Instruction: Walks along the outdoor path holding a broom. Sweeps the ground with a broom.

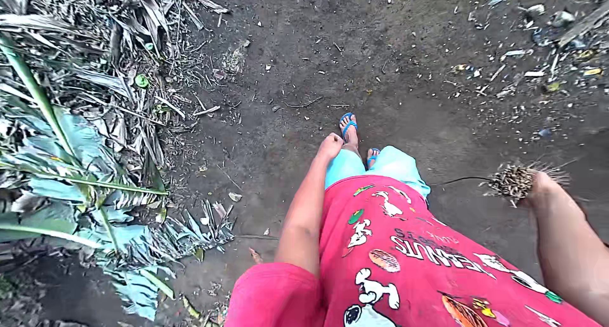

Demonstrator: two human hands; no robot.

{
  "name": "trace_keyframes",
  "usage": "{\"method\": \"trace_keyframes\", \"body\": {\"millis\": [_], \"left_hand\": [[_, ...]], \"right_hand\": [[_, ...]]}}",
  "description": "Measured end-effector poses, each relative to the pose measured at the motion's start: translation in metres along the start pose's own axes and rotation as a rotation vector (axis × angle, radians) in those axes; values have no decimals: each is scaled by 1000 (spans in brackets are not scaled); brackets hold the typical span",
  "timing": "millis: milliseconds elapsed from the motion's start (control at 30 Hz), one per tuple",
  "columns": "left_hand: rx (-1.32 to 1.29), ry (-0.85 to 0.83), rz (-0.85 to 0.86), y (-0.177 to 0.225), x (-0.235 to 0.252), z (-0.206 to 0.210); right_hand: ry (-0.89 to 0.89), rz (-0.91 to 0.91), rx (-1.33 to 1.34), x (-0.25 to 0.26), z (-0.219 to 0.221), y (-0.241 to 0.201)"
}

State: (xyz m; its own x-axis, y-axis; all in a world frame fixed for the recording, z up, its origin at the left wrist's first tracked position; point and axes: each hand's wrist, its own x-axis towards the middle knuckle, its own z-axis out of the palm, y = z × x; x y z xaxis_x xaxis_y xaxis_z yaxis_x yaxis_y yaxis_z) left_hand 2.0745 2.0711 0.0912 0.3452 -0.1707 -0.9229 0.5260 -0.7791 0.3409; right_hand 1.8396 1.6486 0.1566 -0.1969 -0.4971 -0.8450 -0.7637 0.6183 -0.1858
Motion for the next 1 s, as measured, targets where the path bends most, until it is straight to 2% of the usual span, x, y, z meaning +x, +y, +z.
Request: {"method": "trace_keyframes", "body": {"millis": [100, 200, 300, 367, 433, 500, 567, 667, 733, 800, 900, 1000], "left_hand": [[-100, 75, -7, -9, 5, -35], [-186, 152, -89, -30, 6, -59], [-239, 207, -141, -42, -1, -82], [-280, 222, -162, -44, -8, -93], [-285, 218, -173, -51, -14, -95], [-252, 217, -158, -54, -4, -100], [-213, 190, -165, -51, 6, -101], [-171, 135, -172, -35, 22, -97], [-127, 109, -144, -19, 33, -92], [-113, 110, -107, 1, 42, -89], [-154, 143, -10, 28, 52, -80], [-206, 201, 31, 48, 56, -66]], "right_hand": [[-124, 16, 144, -18, 81, -29], [-241, 24, -75, -29, 189, -29], [-573, -98, -224, -59, 276, -28], [-796, -182, -219, -79, 298, -34], [-876, -148, -86, -83, 285, -42], [-873, -94, 27, -90, 262, -75], [-846, -56, 116, -71, 212, -88], [-826, -23, 321, -33, 120, -76], [-675, -17, 399, -25, 65, -61], [-447, -22, 397, -25, 25, -52], [-121, -124, 287, -27, -22, -47], [66, -101, 238, -17, -52, -62]]}}
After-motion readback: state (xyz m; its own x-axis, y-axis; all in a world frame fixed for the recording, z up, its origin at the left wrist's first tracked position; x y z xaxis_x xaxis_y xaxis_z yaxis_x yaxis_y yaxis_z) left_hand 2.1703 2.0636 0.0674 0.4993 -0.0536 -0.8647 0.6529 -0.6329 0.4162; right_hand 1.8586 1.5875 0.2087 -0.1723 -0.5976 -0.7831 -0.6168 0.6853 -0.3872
